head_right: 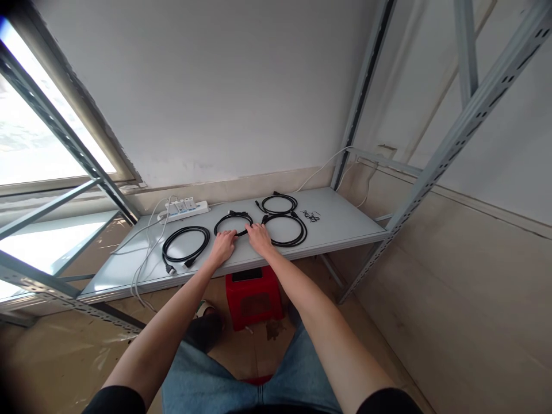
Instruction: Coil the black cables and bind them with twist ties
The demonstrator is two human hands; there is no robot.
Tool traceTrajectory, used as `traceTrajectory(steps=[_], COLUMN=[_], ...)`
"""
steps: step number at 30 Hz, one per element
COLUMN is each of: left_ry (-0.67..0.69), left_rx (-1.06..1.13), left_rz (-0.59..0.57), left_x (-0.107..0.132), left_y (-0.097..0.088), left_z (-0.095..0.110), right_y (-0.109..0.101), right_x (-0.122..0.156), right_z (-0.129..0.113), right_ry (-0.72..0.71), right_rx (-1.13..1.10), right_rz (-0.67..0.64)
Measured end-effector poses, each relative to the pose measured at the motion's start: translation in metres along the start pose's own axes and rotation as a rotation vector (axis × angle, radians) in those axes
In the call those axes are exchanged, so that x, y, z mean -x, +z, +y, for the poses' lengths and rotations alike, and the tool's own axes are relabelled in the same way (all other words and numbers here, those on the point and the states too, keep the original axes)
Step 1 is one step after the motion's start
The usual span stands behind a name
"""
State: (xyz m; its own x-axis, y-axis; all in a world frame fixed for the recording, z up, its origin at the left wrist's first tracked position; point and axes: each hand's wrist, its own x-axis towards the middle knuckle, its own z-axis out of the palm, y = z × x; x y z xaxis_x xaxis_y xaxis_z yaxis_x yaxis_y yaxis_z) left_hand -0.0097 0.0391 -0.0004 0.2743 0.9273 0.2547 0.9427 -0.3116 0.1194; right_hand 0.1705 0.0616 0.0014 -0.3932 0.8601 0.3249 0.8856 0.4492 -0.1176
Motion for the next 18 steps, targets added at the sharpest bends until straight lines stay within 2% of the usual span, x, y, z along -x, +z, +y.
traceTrajectory(steps=[12,18], left_ry=[-0.023,-0.033], left_rx=[-0.036,-0.066], left_rz=[-0.009,0.009], left_x=[-0.001,-0.002], left_y=[0.001,0.002], left_z=[0.004,0.003], right_y=[0.010,0.013], right_x=[0.001,-0.002], right_z=[0.002,0.005], right_ry=[-0.039,-0.044], right_rx=[0.058,-0.039], right_rz=[0.025,0.011])
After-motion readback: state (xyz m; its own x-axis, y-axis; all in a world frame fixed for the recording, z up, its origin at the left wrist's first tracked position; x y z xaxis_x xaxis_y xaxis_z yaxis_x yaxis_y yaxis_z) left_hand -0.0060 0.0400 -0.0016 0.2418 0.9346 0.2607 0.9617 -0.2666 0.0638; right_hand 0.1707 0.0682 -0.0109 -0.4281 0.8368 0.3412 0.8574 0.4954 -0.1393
